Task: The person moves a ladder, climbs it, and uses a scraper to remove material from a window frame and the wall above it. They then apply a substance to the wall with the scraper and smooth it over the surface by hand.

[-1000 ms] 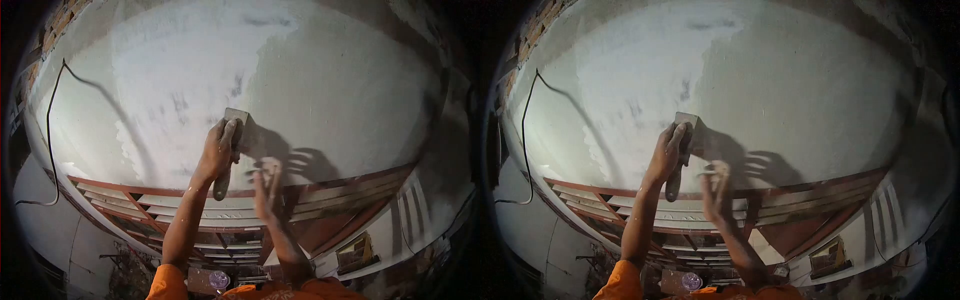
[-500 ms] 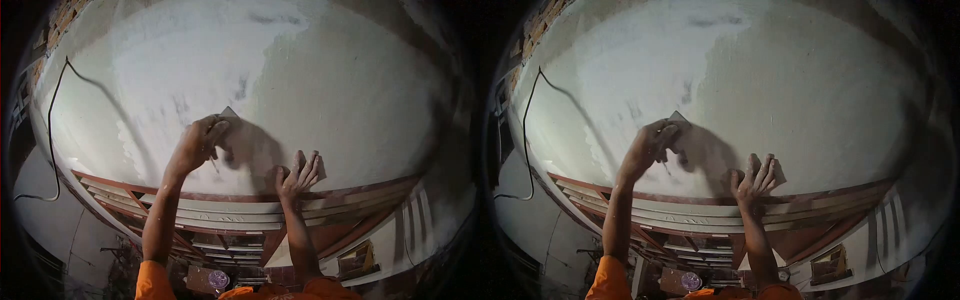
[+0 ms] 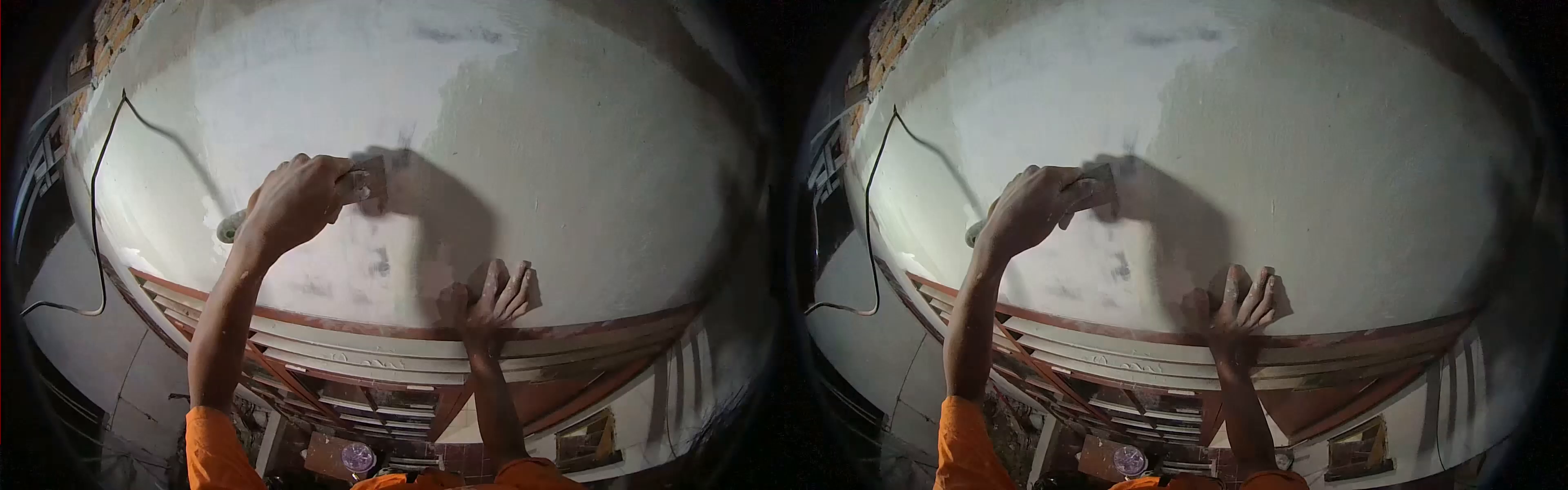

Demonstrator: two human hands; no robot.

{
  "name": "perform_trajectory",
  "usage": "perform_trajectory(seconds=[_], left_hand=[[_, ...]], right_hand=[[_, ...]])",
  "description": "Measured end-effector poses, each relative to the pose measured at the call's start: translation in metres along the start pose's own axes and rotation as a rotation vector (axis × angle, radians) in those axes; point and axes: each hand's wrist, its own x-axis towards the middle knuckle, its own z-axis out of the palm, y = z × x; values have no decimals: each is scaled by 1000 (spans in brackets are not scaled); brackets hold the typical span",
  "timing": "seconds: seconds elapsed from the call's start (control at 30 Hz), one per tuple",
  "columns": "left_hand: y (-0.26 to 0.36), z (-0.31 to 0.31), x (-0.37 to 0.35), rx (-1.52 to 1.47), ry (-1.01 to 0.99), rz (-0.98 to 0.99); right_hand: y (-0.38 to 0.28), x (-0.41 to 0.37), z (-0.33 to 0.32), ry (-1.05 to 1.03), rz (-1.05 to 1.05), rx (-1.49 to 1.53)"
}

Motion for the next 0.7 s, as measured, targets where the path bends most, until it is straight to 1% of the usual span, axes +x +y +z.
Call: perform_trajectory(seconds=[0.03,0.07,0.1,0.17,0.27,0.3,0.33,0.37,0.43,0.47,0.5,0.57,0.6,0.67,0.7], left_hand=[[1,-1,1,0,-33,-8],[-2,15,5,10,60,175],[19,14,7,57,-5,101],[38,29,15,166,-51,127],[42,17,9,104,-83,117],[25,20,8,107,-81,114],[-6,23,8,118,53,217],[-21,25,11,130,186,323],[-2,-14,3,63,-58,-54],[5,-17,2,73,-63,-73],[8,-9,7,69,-62,-72],[18,11,14,69,124,183],[25,7,11,138,71,151],[26,8,7,125,41,101],[25,9,4,105,24,57]], right_hand=[[0,-1,-1,10,15,-11],[0,-1,0,14,20,-13],[1,-1,2,13,17,-29],[5,-5,2,5,-1,-46],[9,-8,6,-20,-45,-11],[10,-8,7,-4,-49,-16],[11,-7,8,18,-51,-21],[11,-6,9,25,-46,-19],[4,-3,4,2,22,-11],[0,0,1,56,4,4],[1,2,3,58,1,1],[1,0,1,45,0,-14],[1,-2,-2,31,0,-11],[3,-2,-7,-77,-47,-39],[1,-4,-9,-86,-46,-38]])
